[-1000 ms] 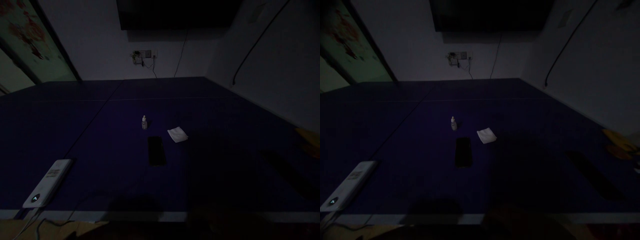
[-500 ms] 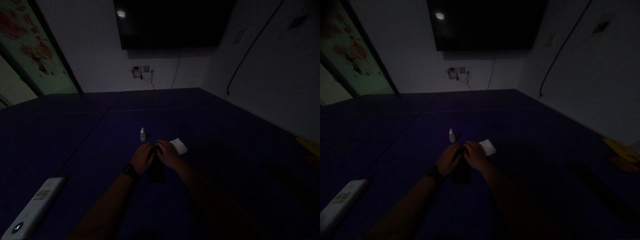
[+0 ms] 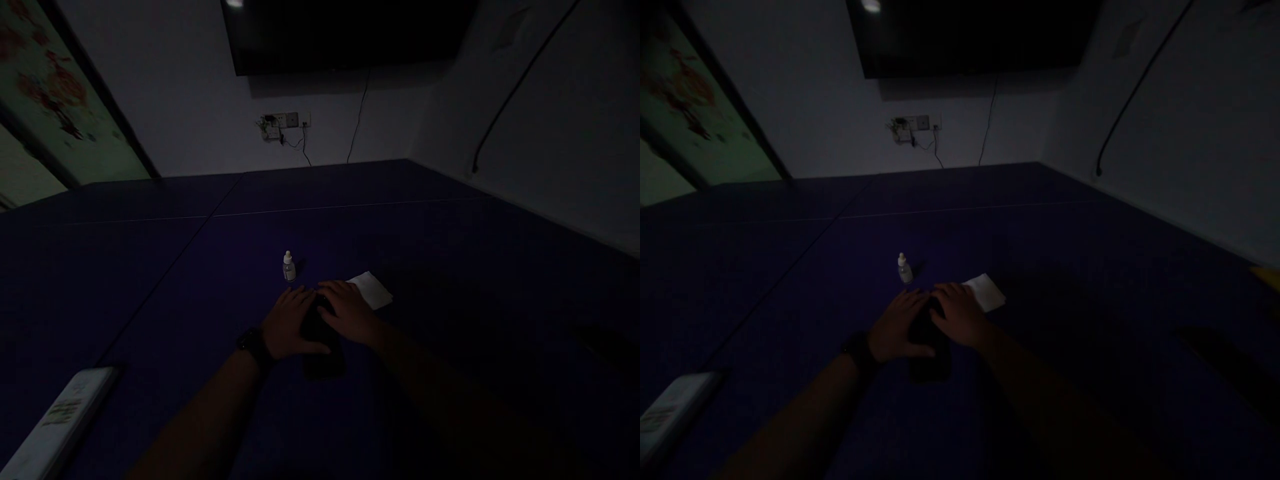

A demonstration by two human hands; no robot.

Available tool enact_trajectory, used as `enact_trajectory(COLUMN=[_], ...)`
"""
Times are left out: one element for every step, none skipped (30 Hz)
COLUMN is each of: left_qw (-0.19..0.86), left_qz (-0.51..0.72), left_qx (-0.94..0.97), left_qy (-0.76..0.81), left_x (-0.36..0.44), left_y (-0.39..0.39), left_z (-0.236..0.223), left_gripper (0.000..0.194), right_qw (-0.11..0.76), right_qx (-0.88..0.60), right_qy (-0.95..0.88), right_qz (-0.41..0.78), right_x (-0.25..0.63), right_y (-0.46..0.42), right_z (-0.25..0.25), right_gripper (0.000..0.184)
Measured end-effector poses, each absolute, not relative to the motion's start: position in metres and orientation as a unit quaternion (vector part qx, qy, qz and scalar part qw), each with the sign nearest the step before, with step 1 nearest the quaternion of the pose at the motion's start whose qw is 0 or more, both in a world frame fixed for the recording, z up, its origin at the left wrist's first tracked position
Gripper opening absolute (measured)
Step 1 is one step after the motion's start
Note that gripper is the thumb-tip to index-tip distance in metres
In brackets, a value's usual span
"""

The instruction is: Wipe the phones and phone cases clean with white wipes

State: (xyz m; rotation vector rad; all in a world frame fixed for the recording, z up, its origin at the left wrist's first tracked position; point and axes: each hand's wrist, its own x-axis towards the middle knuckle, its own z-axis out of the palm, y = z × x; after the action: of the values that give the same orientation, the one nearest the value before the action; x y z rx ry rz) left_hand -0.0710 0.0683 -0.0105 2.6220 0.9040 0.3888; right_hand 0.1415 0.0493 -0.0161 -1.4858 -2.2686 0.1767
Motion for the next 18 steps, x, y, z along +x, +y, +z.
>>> enact_trajectory(left_qw=[0.176, 0.180, 0.183, 0.185, 0.185, 0.185, 0.184, 0.183, 0.183, 0.184, 0.187, 0.190, 0.195, 0.198, 0.201, 0.203, 0.204, 0.203], left_qz=[0.130, 0.125, 0.120, 0.116, 0.116, 0.118, 0.123, 0.128, 0.133, 0.138, 0.143, 0.148, 0.155, 0.163, 0.168, 0.171, 0.173, 0.174], left_qx=[0.925, 0.927, 0.928, 0.928, 0.928, 0.927, 0.926, 0.925, 0.924, 0.923, 0.921, 0.919, 0.917, 0.913, 0.911, 0.909, 0.909, 0.909], left_qy=[0.310, 0.305, 0.302, 0.301, 0.302, 0.303, 0.304, 0.306, 0.307, 0.308, 0.309, 0.311, 0.313, 0.316, 0.318, 0.320, 0.321, 0.321], left_x=[-0.0716, -0.0717, -0.0716, -0.0713, -0.0709, -0.0704, -0.0701, -0.0698, -0.0695, -0.0693, -0.0692, -0.0690, -0.0689, -0.0689, -0.0689, -0.0690, -0.0692, -0.0695], left_y=[0.0677, 0.0672, 0.0668, 0.0666, 0.0664, 0.0665, 0.0667, 0.0670, 0.0676, 0.0682, 0.0690, 0.0698, 0.0706, 0.0713, 0.0718, 0.0721, 0.0723, 0.0724], left_z=[-0.0089, -0.0078, -0.0071, -0.0069, -0.0070, -0.0073, -0.0077, -0.0083, -0.0089, -0.0095, -0.0099, -0.0103, -0.0104, -0.0105, -0.0104, -0.0103, -0.0102, -0.0102], left_gripper=[0.127, 0.131, 0.134, 0.135, 0.134, 0.133, 0.131, 0.129, 0.128, 0.126, 0.124, 0.122, 0.121, 0.120, 0.119, 0.117, 0.116, 0.114], right_qw=[0.213, 0.216, 0.219, 0.221, 0.222, 0.223, 0.224, 0.225, 0.226, 0.226, 0.227, 0.228, 0.228, 0.229, 0.231, 0.232, 0.233, 0.235], right_qx=[-0.536, -0.538, -0.540, -0.541, -0.542, -0.542, -0.542, -0.542, -0.542, -0.542, -0.542, -0.542, -0.542, -0.542, -0.543, -0.543, -0.543, -0.543], right_qy=[-0.814, -0.812, -0.810, -0.809, -0.808, -0.807, -0.807, -0.807, -0.807, -0.807, -0.807, -0.807, -0.807, -0.806, -0.805, -0.805, -0.804, -0.804], right_qz=[0.064, 0.065, 0.065, 0.065, 0.066, 0.065, 0.065, 0.064, 0.063, 0.062, 0.061, 0.061, 0.060, 0.059, 0.058, 0.058, 0.057, 0.057], right_x=[0.1415, 0.1414, 0.1414, 0.1414, 0.1414, 0.1416, 0.1417, 0.1419, 0.1421, 0.1422, 0.1424, 0.1425, 0.1427, 0.1428, 0.1429, 0.1431, 0.1434, 0.1437], right_y=[0.0496, 0.0500, 0.0504, 0.0507, 0.0511, 0.0515, 0.0518, 0.0522, 0.0525, 0.0529, 0.0533, 0.0537, 0.0542, 0.0546, 0.0551, 0.0555, 0.0559, 0.0562], right_z=[-0.0163, -0.0165, -0.0167, -0.0168, -0.0169, -0.0170, -0.0172, -0.0173, -0.0175, -0.0177, -0.0180, -0.0183, -0.0187, -0.0191, -0.0196, -0.0201, -0.0205, -0.0209], right_gripper=[0.033, 0.032, 0.031, 0.030, 0.030, 0.030, 0.030, 0.030, 0.030, 0.030, 0.030, 0.029, 0.029, 0.028, 0.027, 0.027, 0.027, 0.027])
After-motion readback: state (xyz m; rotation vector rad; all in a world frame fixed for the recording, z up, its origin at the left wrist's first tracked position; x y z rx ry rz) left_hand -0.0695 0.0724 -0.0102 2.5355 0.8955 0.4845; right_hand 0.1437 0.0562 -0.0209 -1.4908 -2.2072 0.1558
